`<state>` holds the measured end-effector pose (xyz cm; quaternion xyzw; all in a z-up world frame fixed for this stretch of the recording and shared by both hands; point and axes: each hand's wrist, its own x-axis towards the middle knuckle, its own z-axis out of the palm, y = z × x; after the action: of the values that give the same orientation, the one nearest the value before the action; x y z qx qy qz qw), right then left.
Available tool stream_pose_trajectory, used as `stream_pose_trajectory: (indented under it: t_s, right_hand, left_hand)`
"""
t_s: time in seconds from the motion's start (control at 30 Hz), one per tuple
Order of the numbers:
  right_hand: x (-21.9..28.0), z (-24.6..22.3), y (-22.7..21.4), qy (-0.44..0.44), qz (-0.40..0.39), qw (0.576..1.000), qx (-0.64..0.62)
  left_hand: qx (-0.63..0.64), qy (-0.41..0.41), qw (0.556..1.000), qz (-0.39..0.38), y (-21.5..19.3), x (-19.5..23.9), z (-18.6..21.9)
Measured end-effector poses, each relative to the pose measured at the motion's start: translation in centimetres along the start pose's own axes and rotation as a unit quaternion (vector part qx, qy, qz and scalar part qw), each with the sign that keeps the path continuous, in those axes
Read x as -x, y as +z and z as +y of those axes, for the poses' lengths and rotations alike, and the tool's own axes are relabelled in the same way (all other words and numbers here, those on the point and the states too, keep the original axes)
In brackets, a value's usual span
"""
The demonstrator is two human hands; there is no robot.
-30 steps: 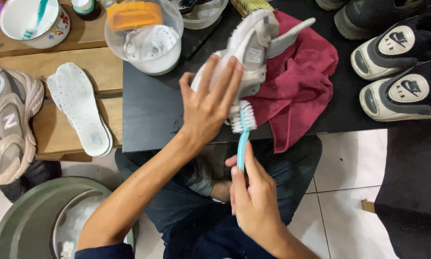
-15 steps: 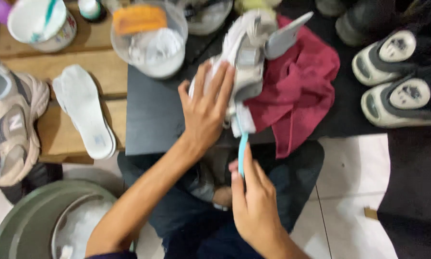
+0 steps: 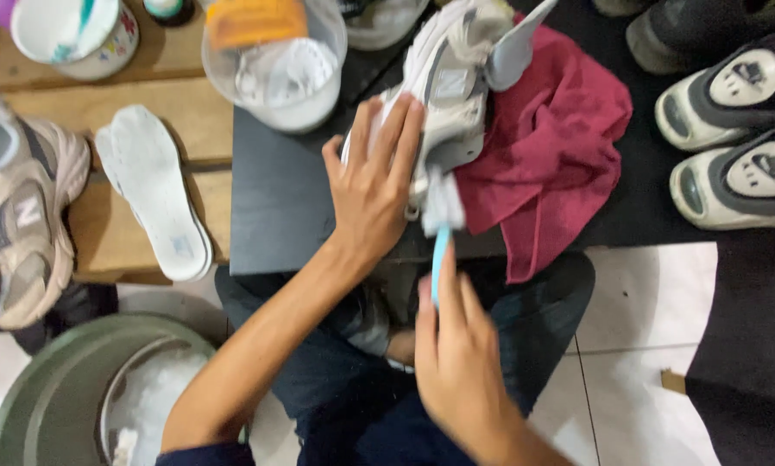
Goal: The person scrubs a white and grey sneaker with a blue brush, repeatedly dipping the brush into a container of soapy water. They clean the upper, sides, and sole of the shoe, rotating it to access different areas.
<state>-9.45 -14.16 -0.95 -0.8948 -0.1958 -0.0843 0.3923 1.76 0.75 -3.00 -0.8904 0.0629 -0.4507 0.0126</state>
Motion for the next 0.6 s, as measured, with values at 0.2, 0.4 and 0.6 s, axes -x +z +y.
stream_pose_trajectory:
  t_s: [0.2, 0.4, 0.6]
  right_hand:
    - [-1.2, 0.8, 0.4, -0.009, 0.010, 0.999, 0.031]
    - [0.2, 1.0, 1.4, 0.020, 0.012, 0.999, 0.037]
    - [0.9, 0.3, 1.2, -0.014, 0.021, 1.000, 0.004]
  left_hand:
    - [0.037, 0.019, 0.999, 0.001, -0.7, 0.3, 0.4]
    - [0.060, -0.004, 0.997, -0.053, -0.9, 0.0, 0.3]
    - [0.018, -0.015, 0.999, -0.032, -0.8, -0.8, 0.0]
